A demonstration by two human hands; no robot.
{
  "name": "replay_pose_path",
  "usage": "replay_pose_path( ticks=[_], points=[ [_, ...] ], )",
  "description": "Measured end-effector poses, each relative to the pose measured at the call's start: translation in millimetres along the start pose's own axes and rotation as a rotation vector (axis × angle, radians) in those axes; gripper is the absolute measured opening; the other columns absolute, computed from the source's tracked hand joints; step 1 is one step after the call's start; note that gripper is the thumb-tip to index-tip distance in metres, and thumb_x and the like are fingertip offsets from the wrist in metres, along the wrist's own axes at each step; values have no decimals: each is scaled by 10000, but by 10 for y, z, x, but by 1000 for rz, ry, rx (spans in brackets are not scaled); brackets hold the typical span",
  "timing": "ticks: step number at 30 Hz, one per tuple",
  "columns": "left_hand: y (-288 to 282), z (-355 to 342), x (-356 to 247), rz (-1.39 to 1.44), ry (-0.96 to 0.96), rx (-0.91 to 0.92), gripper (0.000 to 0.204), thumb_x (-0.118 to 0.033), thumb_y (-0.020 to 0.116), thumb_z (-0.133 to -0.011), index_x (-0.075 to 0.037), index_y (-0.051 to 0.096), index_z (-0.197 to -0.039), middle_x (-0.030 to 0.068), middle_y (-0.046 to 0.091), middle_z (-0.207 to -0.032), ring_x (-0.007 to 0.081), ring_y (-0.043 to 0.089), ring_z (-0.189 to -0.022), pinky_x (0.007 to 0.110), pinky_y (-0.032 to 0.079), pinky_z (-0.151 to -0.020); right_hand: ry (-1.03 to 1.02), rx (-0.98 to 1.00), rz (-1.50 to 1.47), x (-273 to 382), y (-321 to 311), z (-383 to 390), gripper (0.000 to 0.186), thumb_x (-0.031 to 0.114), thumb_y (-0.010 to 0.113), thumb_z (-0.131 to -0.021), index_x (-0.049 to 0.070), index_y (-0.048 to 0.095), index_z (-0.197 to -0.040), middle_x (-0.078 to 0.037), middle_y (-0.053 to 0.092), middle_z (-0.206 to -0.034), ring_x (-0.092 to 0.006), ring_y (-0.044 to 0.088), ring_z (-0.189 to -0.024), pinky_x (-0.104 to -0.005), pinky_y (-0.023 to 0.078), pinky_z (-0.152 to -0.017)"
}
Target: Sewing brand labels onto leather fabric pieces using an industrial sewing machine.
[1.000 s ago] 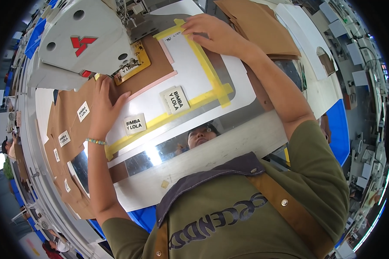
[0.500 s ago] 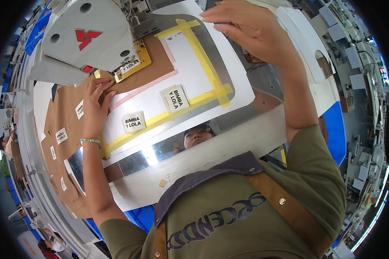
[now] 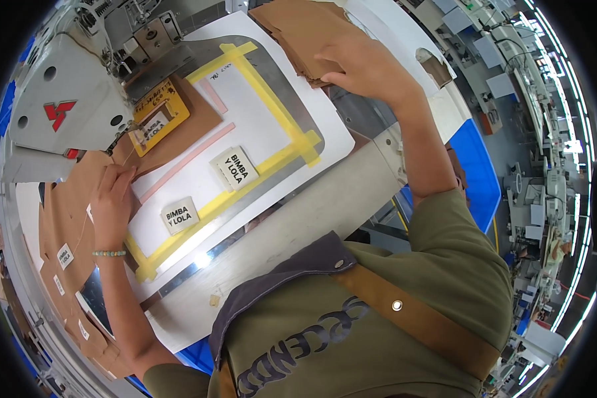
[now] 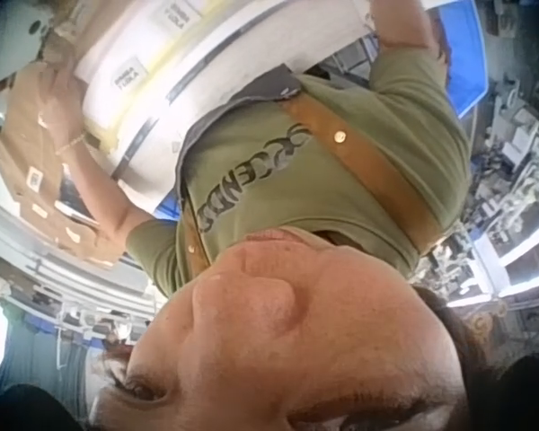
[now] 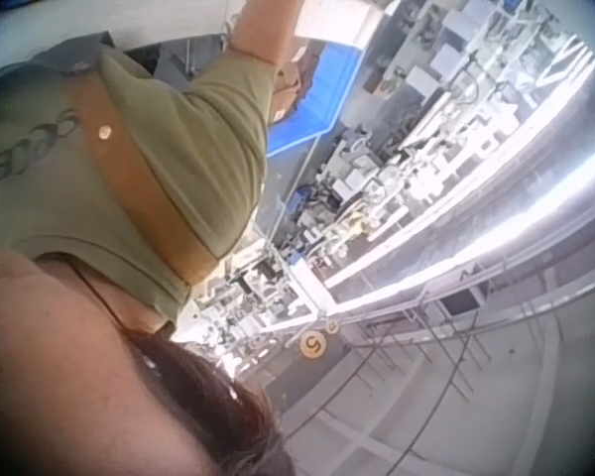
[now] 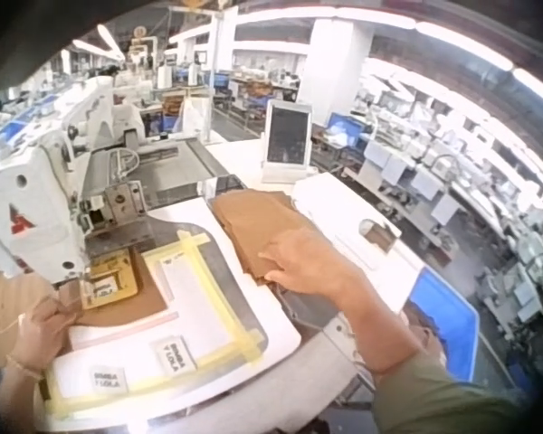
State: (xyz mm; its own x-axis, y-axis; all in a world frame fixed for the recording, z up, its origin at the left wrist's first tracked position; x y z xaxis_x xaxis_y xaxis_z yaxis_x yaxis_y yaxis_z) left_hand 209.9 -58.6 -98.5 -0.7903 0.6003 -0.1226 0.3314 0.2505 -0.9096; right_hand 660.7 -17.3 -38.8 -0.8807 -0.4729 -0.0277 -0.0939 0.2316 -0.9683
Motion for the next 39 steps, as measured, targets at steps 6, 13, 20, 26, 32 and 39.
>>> replay_pose_path(
  ticks=[6, 13, 20, 26, 32, 39],
  points=[
    [-348, 638, 627, -109, -195, 29, 511, 179, 624, -719, -13, 757, -1174, 124, 681, -1106, 351, 695, -1029, 444, 564, -887, 37, 90, -7, -67, 169, -2, 257, 185, 751, -913, 39, 775, -1124, -106, 744, -1145, -353, 680, -1112, -462, 554, -960],
    [-672, 1564, 1432, -230, -451, 9, 593, 210, 595, -746, -30, 762, -1262, 125, 688, -1171, 343, 684, -1149, 452, 558, -967, 61, 138, -45, -150, 136, -15, 205, 142, 707, -950, 32, 776, -1108, -101, 744, -1170, -351, 696, -1086, -447, 563, -958],
    [-784, 1425, 1440, -405, -640, 201, 668, 164, 584, -834, -98, 687, -1439, 107, 674, -1393, 342, 662, -1270, 448, 582, -1034, 106, 46, -145, -236, 67, -75, 200, 137, 696, -985, 26, 781, -1128, -99, 772, -1165, -345, 723, -1029, -414, 583, -932],
    [-869, 851, 805, -389, -475, -8, 565, 50, 664, -967, -180, 668, -1483, 47, 652, -1510, 307, 647, -1355, 429, 598, -1061, 155, -357, -337, -318, -147, -237, 179, 163, 721, -989, 51, 798, -1105, -89, 797, -1042, -285, 757, -923, -405, 579, -842],
    [-718, 612, 312, -171, -320, 26, 424, -57, 680, -1032, -183, 704, -1436, 41, 735, -1393, 296, 739, -1209, 422, 621, -1004, 191, -10, -224, -317, 158, -387, 192, 180, 758, -967, 7, 784, -1046, -78, 795, -988, -199, 742, -862, -372, 565, -815],
    [-585, 634, 226, -115, -301, 101, 321, -107, 700, -1049, -134, 745, -1366, 71, 743, -1373, 309, 755, -1173, 430, 625, -982, 269, 144, -417, -464, 330, -330, 124, 109, 751, -947, -2, 780, -995, -62, 775, -903, -155, 710, -842, -302, 559, -824]
  ],
)
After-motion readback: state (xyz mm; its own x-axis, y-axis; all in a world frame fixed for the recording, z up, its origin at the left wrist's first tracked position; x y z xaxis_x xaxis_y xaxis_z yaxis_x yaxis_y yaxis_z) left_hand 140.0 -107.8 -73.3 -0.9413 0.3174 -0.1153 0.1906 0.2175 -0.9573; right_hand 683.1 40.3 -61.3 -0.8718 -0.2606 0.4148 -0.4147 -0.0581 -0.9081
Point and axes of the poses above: each hand's wrist, its own z-axis away from the middle knuckle, its own y-axis out of the palm, x = y × z, the point moved 8 cm from there along -z, towards the middle knuckle
